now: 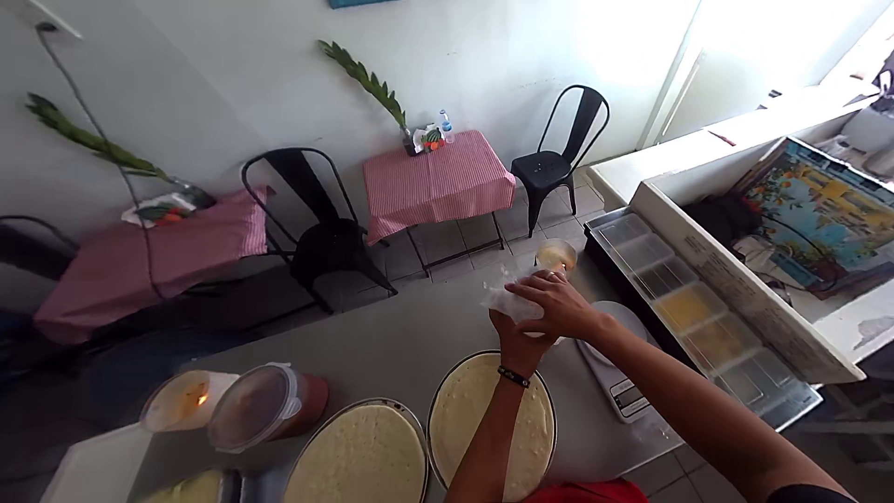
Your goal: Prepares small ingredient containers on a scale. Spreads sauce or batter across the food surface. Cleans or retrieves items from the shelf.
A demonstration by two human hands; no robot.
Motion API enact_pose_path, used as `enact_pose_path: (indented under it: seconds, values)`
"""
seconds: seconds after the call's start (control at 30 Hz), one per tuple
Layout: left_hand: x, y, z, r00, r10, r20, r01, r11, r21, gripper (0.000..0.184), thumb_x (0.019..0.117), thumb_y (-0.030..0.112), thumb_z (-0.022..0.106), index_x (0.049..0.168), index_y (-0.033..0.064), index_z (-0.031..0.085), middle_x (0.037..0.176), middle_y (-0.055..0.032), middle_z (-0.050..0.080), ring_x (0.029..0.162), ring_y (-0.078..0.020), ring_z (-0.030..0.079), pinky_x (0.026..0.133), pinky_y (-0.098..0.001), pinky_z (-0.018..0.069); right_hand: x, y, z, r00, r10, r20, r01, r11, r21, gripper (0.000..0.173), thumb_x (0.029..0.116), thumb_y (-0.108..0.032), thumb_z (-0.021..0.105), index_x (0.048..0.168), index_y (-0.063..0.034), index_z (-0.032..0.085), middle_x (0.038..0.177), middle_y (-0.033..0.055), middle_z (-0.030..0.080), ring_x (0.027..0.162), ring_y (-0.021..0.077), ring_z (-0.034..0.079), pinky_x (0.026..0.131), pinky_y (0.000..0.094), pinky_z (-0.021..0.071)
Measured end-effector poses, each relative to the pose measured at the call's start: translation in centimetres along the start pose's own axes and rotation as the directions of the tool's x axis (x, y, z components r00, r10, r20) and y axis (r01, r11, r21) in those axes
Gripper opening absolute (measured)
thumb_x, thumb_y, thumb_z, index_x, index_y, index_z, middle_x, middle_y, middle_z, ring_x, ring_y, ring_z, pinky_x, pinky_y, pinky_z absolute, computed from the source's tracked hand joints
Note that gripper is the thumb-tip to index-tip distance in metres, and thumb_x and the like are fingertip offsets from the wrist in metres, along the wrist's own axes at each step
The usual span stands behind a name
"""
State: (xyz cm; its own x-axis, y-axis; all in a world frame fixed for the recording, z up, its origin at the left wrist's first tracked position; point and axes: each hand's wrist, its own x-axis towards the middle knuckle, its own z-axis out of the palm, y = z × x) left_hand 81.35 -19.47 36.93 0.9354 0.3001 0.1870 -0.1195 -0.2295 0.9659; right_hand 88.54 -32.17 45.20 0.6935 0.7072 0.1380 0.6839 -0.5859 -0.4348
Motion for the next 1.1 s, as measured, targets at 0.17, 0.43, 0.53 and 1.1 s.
enact_pose_path:
  seconds: [0.17,0.43,0.53,1.1]
  values:
    - [0.0,-1.7,0.0,1.000,0.030,-0.001,-0.030,0.999,0.030,0.139,0.0500,0.038,0.099,0.152,-0.0148,0.022,0.156,-0.0377,0.028,0.147,-0.0396,0.034,0.122,-0.0415,0.0317,-0.3,1.8,-2.6,0.964,-0.063,0.259,0.024,0.988,0.151,0.073,0.0835,-0.038,0.083,0.148,-0.0185,0.055,0.152,0.0168,0.050,0.143,0.0357,0.044,0.117,0.0539,0.0366]
    - [-0.3,-1.6,1.5,0.994,0.006,0.105,-0.025,0.984,0.176,0.126,0.0560,0.039,0.096,0.146,-0.0206,0.031,0.147,-0.0361,0.045,0.140,-0.0381,0.047,0.120,-0.0401,0.0355,-1.7,2.1,0.6,1.000,0.004,0.027,-0.005,1.000,0.022,0.064,0.0877,-0.050,0.075,0.141,-0.0174,0.062,0.146,0.0190,0.056,0.134,0.0368,0.053,0.110,0.0532,0.0455]
    - [0.2,-1.8,2.0,0.994,0.070,0.082,-0.082,0.984,0.157,0.106,0.0769,0.032,0.083,0.150,-0.0196,0.027,0.149,-0.0336,0.046,0.142,-0.0346,0.047,0.121,-0.0387,0.0345,-1.5,-2.1,2.5,0.937,0.327,-0.118,-0.345,0.918,-0.197,0.068,0.0952,-0.054,0.061,0.147,-0.0104,0.055,0.150,0.0243,0.051,0.136,0.0431,0.051,0.107,0.0535,0.0464]
    - [0.1,-0.7,0.9,0.962,-0.044,0.269,-0.023,0.970,0.241,0.134,0.0646,0.044,0.095,0.161,-0.0051,0.015,0.168,-0.0236,0.020,0.152,-0.0330,0.032,0.125,-0.0533,0.0235,-0.5,-5.9,1.7,0.791,0.603,-0.109,-0.609,0.754,-0.247,0.094,0.0939,-0.070,0.055,0.159,-0.0054,0.034,0.153,0.0408,0.033,0.135,0.0606,0.042,0.105,0.0722,0.0393]
